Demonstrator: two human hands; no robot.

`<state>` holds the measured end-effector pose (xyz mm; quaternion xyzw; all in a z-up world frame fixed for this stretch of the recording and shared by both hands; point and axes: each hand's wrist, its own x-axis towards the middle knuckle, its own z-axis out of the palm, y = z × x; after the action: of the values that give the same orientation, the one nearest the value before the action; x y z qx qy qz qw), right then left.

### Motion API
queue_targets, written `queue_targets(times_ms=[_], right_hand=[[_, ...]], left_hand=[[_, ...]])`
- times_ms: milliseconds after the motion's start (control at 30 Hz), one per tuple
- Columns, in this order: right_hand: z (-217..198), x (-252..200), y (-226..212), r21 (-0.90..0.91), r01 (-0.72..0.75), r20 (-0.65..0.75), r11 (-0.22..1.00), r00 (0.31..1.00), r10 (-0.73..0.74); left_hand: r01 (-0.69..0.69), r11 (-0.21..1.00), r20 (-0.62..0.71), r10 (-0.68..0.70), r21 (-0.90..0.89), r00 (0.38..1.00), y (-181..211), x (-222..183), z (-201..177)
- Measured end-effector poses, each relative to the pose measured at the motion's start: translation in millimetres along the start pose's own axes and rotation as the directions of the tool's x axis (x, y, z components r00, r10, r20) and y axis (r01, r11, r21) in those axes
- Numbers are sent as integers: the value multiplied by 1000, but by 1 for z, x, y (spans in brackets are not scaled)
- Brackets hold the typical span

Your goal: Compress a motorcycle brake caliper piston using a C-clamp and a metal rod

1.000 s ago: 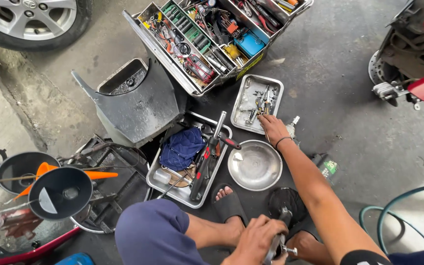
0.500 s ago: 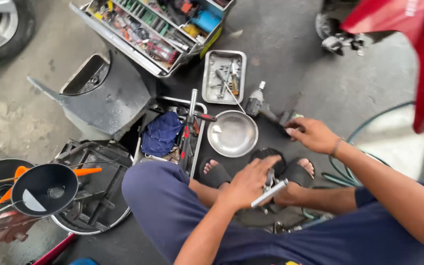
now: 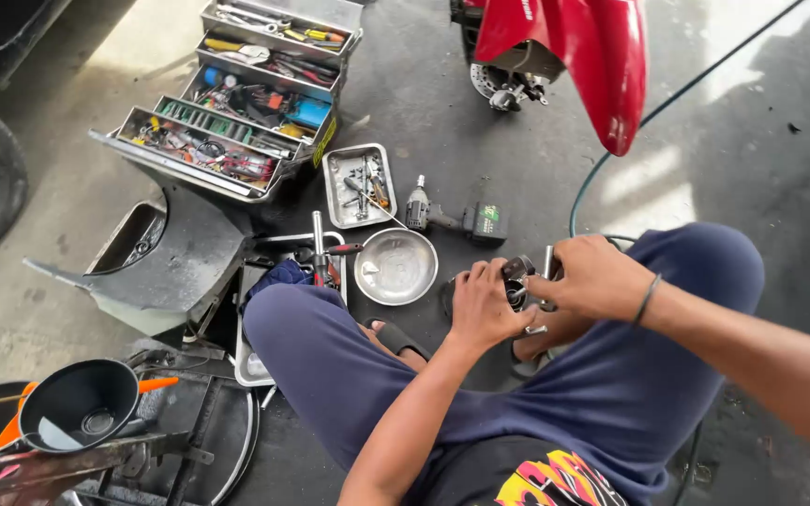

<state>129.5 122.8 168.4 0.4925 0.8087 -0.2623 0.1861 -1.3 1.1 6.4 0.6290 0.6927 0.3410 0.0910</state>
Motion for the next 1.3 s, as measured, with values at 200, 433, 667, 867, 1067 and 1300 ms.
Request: queue_targets(times_ms=[200,433,667,867,1067,1300], right_hand=[[18,14,23,-388,178,18,904,982,-186],[-12,10,9,-839,476,-79,263,373,-925],[-46,11,-8,-622,769,-82,146,122,-989],[-56,-18,-19,-171,244,-69,955,963,-259],[-27,-13,-17,-128,345,-70,930,932,-355],[-42,17,2,-526,831,1,183,216,-976]], left_hand=[[-4,999,27,5,-36,1000,-10,0,30],[29,988,80,-18,-151,997,-19,20,2],[115,970,304,-45,-214,951,-26,28,-34],[197,962,448,-93,-191,889,-45,27,-25],[166,956,424,-50,-241,904,-41,23,-12],[137,965,354,-50,-225,934,-39,22,2]])
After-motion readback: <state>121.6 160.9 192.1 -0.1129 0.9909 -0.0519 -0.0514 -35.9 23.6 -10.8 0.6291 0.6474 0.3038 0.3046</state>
